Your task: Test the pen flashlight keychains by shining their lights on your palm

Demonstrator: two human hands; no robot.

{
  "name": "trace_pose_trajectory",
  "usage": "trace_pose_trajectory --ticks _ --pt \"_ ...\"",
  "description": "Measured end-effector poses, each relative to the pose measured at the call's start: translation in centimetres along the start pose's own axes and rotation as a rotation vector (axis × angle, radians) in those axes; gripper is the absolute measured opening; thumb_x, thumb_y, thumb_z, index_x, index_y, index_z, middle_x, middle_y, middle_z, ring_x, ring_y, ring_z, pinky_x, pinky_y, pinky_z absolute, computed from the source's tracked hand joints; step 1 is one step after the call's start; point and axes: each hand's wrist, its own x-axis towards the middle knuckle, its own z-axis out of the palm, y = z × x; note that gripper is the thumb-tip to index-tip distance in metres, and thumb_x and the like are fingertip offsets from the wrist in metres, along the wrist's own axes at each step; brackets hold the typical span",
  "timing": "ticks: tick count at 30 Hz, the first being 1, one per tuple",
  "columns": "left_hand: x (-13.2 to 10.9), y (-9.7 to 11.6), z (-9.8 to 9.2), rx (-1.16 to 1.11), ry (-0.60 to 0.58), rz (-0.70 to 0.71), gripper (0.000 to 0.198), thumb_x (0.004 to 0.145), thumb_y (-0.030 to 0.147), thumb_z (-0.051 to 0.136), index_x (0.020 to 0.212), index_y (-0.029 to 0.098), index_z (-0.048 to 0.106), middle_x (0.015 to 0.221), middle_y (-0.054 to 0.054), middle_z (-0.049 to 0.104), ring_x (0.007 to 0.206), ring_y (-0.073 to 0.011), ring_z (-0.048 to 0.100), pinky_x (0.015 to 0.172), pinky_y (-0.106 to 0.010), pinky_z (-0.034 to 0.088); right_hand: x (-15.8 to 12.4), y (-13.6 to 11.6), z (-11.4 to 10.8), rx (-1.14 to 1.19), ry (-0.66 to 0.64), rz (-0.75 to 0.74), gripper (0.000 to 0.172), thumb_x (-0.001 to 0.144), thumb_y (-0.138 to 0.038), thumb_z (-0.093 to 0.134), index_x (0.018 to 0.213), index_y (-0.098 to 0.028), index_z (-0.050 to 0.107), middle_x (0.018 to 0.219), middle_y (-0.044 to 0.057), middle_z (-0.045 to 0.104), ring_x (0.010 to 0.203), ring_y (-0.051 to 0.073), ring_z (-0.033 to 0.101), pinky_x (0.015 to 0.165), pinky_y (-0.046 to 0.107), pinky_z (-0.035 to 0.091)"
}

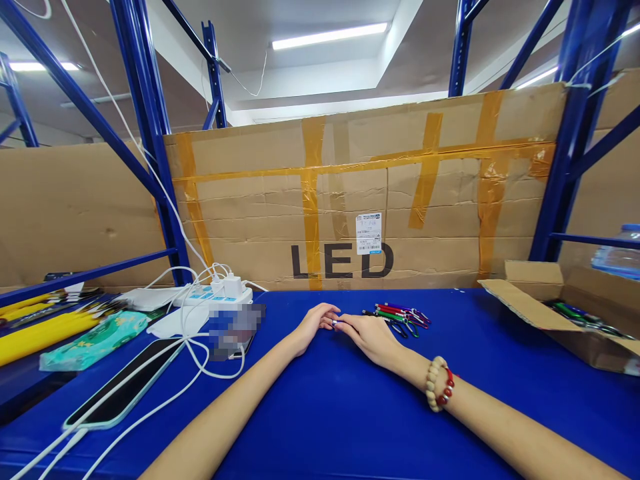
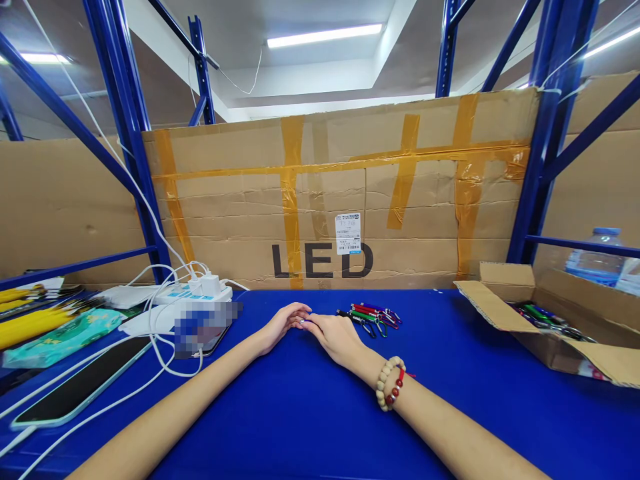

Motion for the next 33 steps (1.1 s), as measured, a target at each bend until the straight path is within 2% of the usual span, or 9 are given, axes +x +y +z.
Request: trace_pose_trajectory --ticks 11,17,28,33 --pt "0.11 0.02 0.14 0.003 0.017 -0.009 0.019 0.070 0.029 0.051 0.076 0.014 0.061 0.068 -0.001 0.059 0.062 -0.0109 0.053 0.064 -0.023 0.038 -0.16 -0.04 0.20 0.067 -0.026 -0.028 0.040 0.094 -0.040 0.025 0.097 -0.025 0.062 0.093 0.001 0.068 0.079 0.017 0.062 0.062 0.024 0.038" --pt "0.01 0.08 0.13 0.009 0.022 -0.010 0.020 0.069 0.029 0.049 0.076 0.014 0.061 0.069 -0.001 0.058 0.065 -0.0112 0.054 0.064 -0.022 0.038 -0.05 0.40 0.61 0.117 -0.001 -0.066 0.036 0.092 -0.043 0.032 0.109 -0.027 0.059 0.105 0.001 0.064 0.090 0.018 0.060 0.072 0.027 0.042" --pt "0.06 0.11 0.16 0.009 0.029 -0.013 0.019 0.070 0.028 0.049 0.074 0.015 0.061 0.069 -0.001 0.058 0.066 -0.0117 0.053 0.065 -0.022 0.038 0.03 0.31 0.30 0.086 0.033 -0.100 0.031 0.091 -0.040 0.037 0.104 -0.025 0.061 0.090 0.002 0.061 0.077 0.016 0.058 0.066 0.024 0.041" --pt "0.01 0.19 0.21 0.003 0.022 -0.021 0.018 0.070 0.026 0.048 0.075 0.015 0.061 0.068 0.000 0.058 0.065 -0.0111 0.054 0.065 -0.022 0.038 -0.02 0.19 0.24 0.065 0.025 -0.076 0.035 0.093 -0.038 0.029 0.098 -0.026 0.062 0.085 0.001 0.059 0.073 0.015 0.057 0.062 0.023 0.039"
